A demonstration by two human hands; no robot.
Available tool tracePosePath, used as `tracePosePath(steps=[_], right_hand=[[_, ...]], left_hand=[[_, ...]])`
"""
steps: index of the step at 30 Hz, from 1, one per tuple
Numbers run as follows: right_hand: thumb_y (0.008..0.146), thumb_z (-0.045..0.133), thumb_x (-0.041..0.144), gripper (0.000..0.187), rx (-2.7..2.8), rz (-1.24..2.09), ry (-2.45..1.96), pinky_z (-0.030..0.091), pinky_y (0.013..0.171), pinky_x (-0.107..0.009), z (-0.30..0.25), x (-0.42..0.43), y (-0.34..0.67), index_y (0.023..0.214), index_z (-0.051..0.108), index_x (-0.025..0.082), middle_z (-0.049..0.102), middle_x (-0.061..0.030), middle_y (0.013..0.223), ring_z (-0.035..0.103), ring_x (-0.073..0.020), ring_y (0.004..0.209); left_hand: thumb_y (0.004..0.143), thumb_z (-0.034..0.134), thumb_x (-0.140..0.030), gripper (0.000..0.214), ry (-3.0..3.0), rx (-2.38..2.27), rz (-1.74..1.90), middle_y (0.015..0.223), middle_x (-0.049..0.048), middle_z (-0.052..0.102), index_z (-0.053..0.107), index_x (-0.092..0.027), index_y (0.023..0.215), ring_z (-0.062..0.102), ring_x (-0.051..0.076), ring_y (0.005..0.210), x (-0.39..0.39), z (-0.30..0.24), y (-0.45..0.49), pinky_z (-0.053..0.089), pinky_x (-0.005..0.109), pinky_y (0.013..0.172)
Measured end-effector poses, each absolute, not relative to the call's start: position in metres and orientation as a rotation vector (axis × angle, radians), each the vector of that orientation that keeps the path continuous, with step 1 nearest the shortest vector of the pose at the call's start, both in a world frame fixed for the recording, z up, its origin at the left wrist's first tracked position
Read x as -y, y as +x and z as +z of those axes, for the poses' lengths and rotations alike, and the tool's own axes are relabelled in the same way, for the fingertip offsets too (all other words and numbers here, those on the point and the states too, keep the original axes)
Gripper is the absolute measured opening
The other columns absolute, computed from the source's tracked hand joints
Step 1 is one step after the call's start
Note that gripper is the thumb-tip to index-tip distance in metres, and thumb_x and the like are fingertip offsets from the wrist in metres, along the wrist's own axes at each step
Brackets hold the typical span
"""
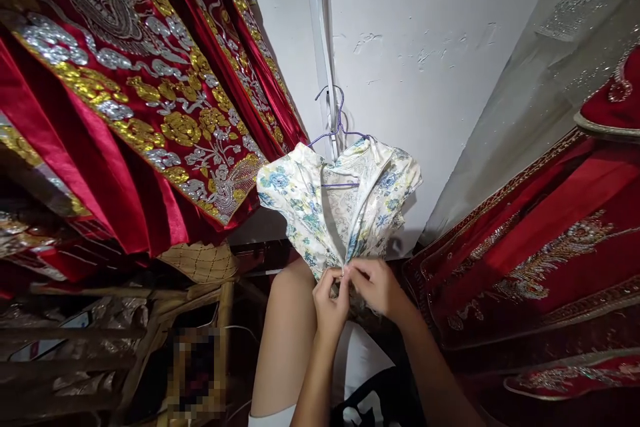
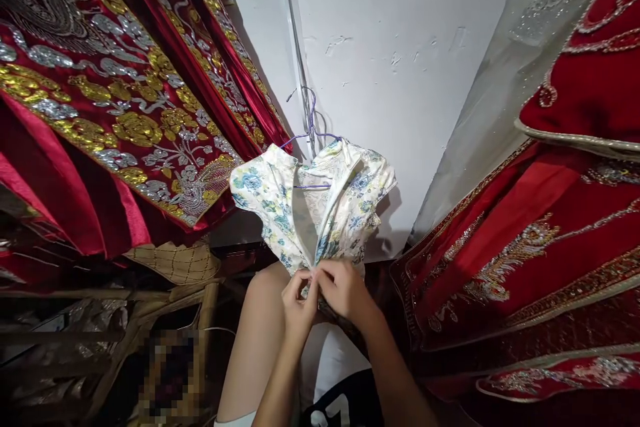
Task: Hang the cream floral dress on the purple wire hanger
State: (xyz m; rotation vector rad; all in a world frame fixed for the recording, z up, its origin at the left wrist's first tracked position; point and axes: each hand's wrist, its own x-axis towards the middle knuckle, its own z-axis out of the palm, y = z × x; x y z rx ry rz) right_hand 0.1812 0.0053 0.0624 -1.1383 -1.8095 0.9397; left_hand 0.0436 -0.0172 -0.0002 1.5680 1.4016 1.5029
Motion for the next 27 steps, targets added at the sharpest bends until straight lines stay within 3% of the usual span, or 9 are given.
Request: tracePosePath(steps=[3,8,12,14,18,20,22,24,27], right_hand=[[0.100,0.047,0.042,0.040,1.837,0.659,-1.279,0.027,0.053,-0.029,0.118,-0.058,0.196,0.065,0.054,0.023,0.044,0.0030,0.051,0.036,-0.0147,0.047],[0.098,0.050,0.029,0.033,1.955,0.040,-1.354,0.030,0.064,-0.031,0.222,-0.137,0.198,0.067,0.055,0.022,0.056,-0.0034,0.066,0.047,-0.0197,0.063],[0.097,0.051,0.027,0.033,1.849,0.097,-1.348,0.031,0.064,-0.031,0.233,-0.143,0.188,0.066,0.058,0.020,0.054,-0.0024,0.063,0.047,-0.0192,0.062],[0.096,0.050,0.026,0.033,1.764,0.313,-1.258,0.031,0.060,-0.030,0.220,-0.135,0.186,0.065,0.059,0.020,0.048,0.0007,0.056,0.044,-0.0167,0.056],[0.092,0.051,0.021,0.029,1.563,0.700,-1.010,0.030,0.054,-0.027,0.204,-0.122,0.184,0.065,0.061,0.018,0.048,0.0034,0.054,0.041,-0.0121,0.050],[0.090,0.053,0.020,0.026,1.530,0.744,-0.911,0.029,0.053,-0.026,0.206,-0.120,0.183,0.066,0.062,0.018,0.049,0.0039,0.054,0.041,-0.0107,0.049],[0.089,0.055,0.020,0.022,1.519,0.727,-0.841,0.030,0.053,-0.025,0.206,-0.123,0.181,0.068,0.063,0.018,0.050,0.0043,0.055,0.042,-0.0104,0.050],[0.089,0.057,0.023,0.022,1.489,0.721,-0.834,0.031,0.053,-0.025,0.195,-0.128,0.178,0.068,0.063,0.018,0.051,0.0044,0.055,0.043,-0.0107,0.051],[0.086,0.060,0.031,0.026,1.421,0.813,-0.977,0.028,0.051,-0.026,0.154,-0.131,0.173,0.062,0.060,0.020,0.050,0.0047,0.052,0.040,-0.0107,0.048]], left_hand=[[0.091,0.060,-0.042,0.026,1.542,-1.356,1.387,0.068,0.0013,0.058,0.058,-0.025,0.073,0.057,0.020,0.067,0.014,0.001,0.044,0.046,0.030,0.065],[0.091,0.059,-0.041,0.029,1.663,-1.273,1.197,0.063,-0.0004,0.052,0.052,-0.023,0.068,0.053,0.018,0.063,0.001,-0.002,0.048,0.041,0.029,0.063],[0.089,0.060,-0.030,0.021,1.865,-1.230,0.953,0.066,0.0009,0.060,0.055,-0.022,0.070,0.058,0.019,0.065,-0.018,0.026,0.038,0.042,0.029,0.065],[0.093,0.059,-0.028,0.009,1.915,-1.205,0.994,0.077,0.0027,0.068,0.065,-0.021,0.092,0.064,0.020,0.072,-0.032,0.060,0.029,0.046,0.030,0.070],[0.103,0.051,-0.034,0.040,1.995,-1.156,1.529,0.091,0.0051,0.072,0.051,-0.022,0.142,0.068,0.020,0.081,-0.070,0.147,0.019,0.052,0.032,0.077],[0.103,0.052,-0.031,0.034,2.135,-1.160,1.618,0.092,0.0048,0.072,0.057,-0.023,0.136,0.067,0.019,0.081,-0.091,0.180,0.023,0.051,0.031,0.078],[0.102,0.053,-0.026,0.018,2.264,-1.189,1.669,0.092,0.0059,0.071,0.067,-0.020,0.111,0.065,0.019,0.084,-0.107,0.199,0.031,0.049,0.031,0.079],[0.101,0.054,-0.023,0.017,2.349,-1.217,1.713,0.088,0.0062,0.069,0.066,-0.018,0.090,0.062,0.019,0.083,-0.115,0.208,0.038,0.047,0.032,0.080],[0.100,0.054,-0.023,0.020,2.228,-1.253,1.927,0.084,0.0052,0.066,0.062,-0.019,0.083,0.060,0.019,0.083,-0.120,0.210,0.029,0.047,0.032,0.082]])
